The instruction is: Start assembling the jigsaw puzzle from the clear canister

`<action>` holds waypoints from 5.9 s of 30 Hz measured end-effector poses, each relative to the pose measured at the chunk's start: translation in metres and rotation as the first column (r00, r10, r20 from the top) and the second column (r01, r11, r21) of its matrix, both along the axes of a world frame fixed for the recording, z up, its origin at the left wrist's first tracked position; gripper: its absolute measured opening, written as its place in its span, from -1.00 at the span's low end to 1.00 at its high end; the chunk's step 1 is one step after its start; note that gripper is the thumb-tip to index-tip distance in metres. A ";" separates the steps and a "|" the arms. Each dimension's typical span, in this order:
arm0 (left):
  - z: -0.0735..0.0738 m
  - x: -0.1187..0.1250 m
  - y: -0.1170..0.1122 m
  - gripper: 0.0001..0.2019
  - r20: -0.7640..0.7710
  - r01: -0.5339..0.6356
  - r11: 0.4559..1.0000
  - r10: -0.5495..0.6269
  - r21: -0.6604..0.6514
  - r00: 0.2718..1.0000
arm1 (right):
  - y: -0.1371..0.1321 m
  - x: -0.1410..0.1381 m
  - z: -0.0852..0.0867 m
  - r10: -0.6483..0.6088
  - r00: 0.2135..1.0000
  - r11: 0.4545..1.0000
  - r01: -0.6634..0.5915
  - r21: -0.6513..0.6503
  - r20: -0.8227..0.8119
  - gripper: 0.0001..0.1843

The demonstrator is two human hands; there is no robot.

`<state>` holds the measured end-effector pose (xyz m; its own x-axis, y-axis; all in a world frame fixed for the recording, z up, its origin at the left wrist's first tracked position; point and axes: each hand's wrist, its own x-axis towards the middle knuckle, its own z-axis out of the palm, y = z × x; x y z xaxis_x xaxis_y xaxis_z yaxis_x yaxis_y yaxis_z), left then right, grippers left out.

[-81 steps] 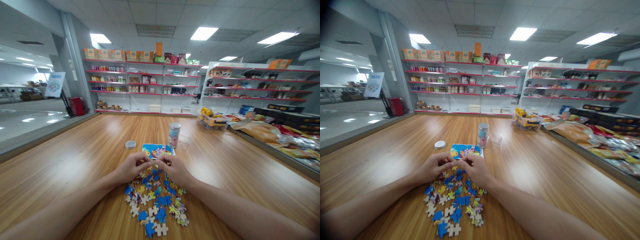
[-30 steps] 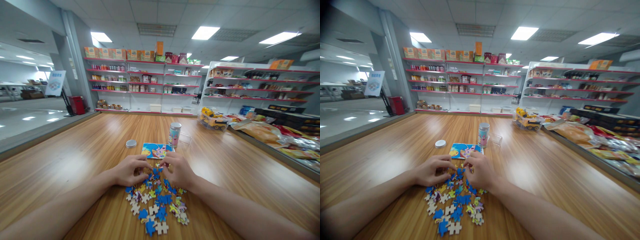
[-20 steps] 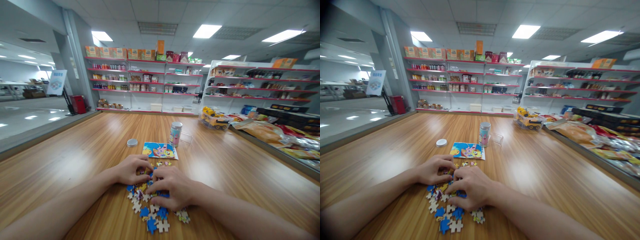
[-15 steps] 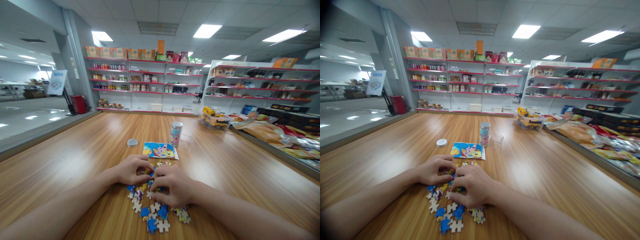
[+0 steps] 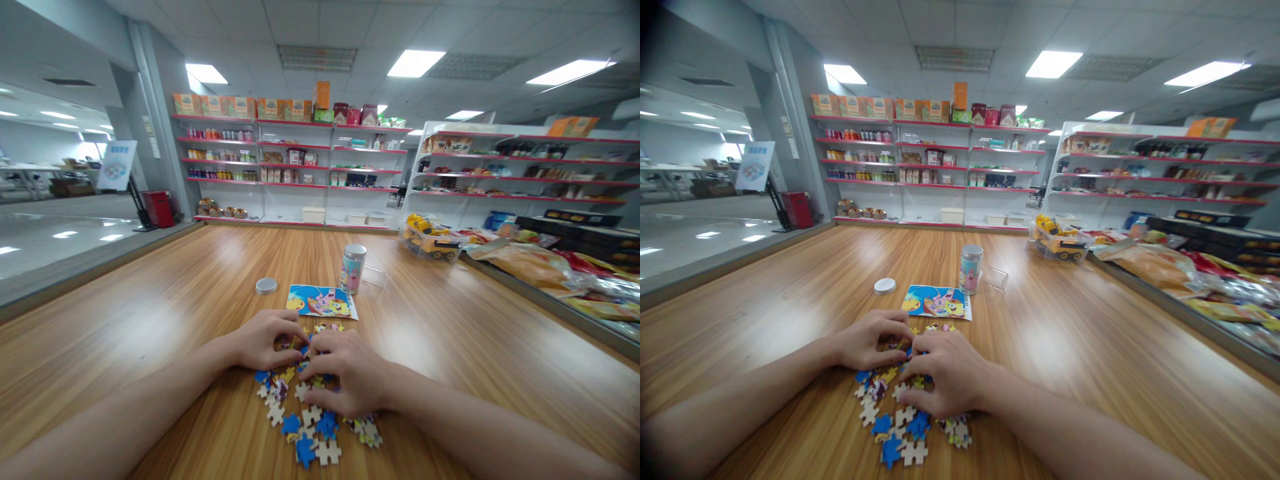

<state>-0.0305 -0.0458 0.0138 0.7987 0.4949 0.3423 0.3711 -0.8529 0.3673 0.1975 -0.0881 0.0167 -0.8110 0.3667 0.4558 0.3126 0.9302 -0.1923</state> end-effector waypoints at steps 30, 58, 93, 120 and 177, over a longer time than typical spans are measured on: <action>-0.001 -0.001 0.000 -0.76 0.003 0.011 1.000 -0.011 -0.016 1.000 | -0.001 0.001 0.000 -0.077 0.996 0.997 0.077 -0.009 0.036 -0.80; -0.001 -0.001 0.000 -0.76 0.006 0.016 1.000 -0.016 -0.005 1.000 | -0.003 -0.002 0.003 -0.059 0.996 0.997 0.061 -0.043 0.063 -0.84; -0.005 -0.005 0.009 -0.67 0.161 0.059 0.962 -0.016 -0.266 0.987 | -0.006 0.001 0.002 0.152 0.988 0.980 -0.151 -0.131 -0.005 -0.76; -0.003 -0.004 0.008 -0.74 0.162 0.067 0.961 -0.024 -0.270 0.987 | -0.009 -0.001 0.003 0.240 0.969 0.963 -0.246 -0.113 -0.064 -0.77; -0.003 -0.005 0.008 -0.78 0.170 0.090 0.951 -0.041 -0.294 0.985 | -0.009 -0.001 -0.002 0.272 0.956 0.961 -0.263 -0.087 0.107 -0.69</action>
